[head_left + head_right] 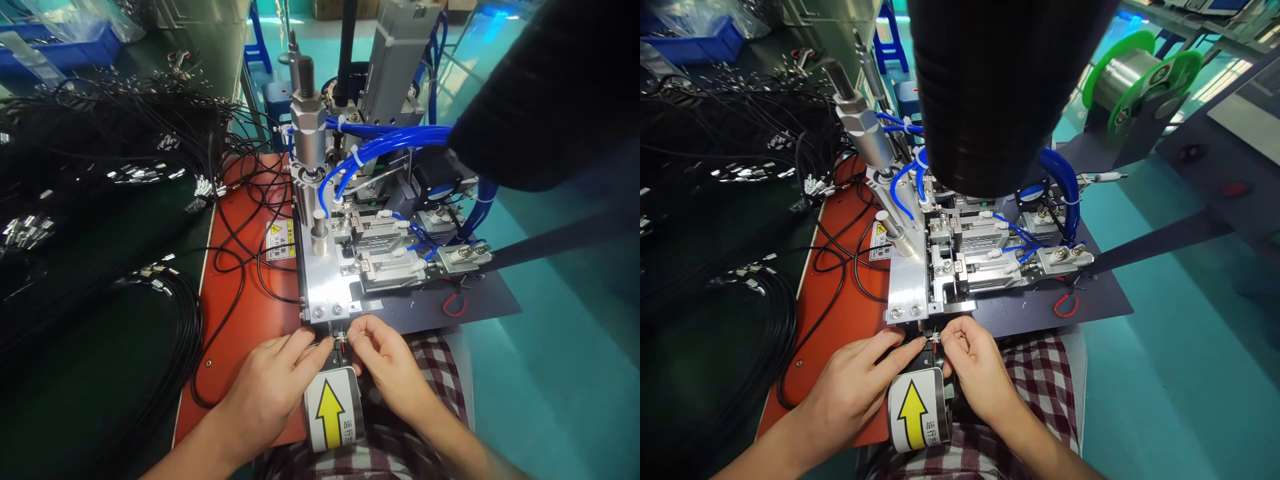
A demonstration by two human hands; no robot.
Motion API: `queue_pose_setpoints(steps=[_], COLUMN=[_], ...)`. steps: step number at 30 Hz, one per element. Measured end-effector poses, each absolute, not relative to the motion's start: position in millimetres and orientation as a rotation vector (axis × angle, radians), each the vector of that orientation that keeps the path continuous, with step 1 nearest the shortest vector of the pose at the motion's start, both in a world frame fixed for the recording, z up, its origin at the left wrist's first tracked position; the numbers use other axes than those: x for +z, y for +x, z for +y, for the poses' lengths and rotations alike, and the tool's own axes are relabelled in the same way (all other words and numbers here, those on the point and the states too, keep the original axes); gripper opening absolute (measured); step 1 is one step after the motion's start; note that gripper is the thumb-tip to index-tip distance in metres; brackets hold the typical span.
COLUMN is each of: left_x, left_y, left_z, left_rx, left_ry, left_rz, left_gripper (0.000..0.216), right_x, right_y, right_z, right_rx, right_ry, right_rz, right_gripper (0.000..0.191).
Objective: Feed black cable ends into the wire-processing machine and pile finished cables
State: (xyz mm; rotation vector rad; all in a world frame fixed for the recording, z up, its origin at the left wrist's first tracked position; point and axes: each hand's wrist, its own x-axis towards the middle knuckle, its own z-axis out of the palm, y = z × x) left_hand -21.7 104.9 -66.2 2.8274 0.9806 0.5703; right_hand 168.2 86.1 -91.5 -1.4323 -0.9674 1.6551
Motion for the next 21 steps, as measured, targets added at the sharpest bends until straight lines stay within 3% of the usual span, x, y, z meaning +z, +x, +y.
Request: queue_pose_setpoints(steps=[4, 17, 21], left_x=[-69, -73, -71], left_y=[-24, -23, -23], left_z=[104, 102, 102], left_rx=[0.524, 0.475, 0.494], left_ry=[2.812, 2.830, 2.834], left_rz=[0.969, 1.024, 1.019], left_gripper=[0.034, 0.036, 0.035], right_x=[-92, -98, -97], right_y=[169, 162, 164], right_z=[87, 85, 80], right_rx=[1.670, 1.090, 1.044], right_ry=[-1.449, -1.499, -1.549], right_rz=[-0.953, -1.354, -1.386], right_gripper=[0.024, 0.013, 0.014])
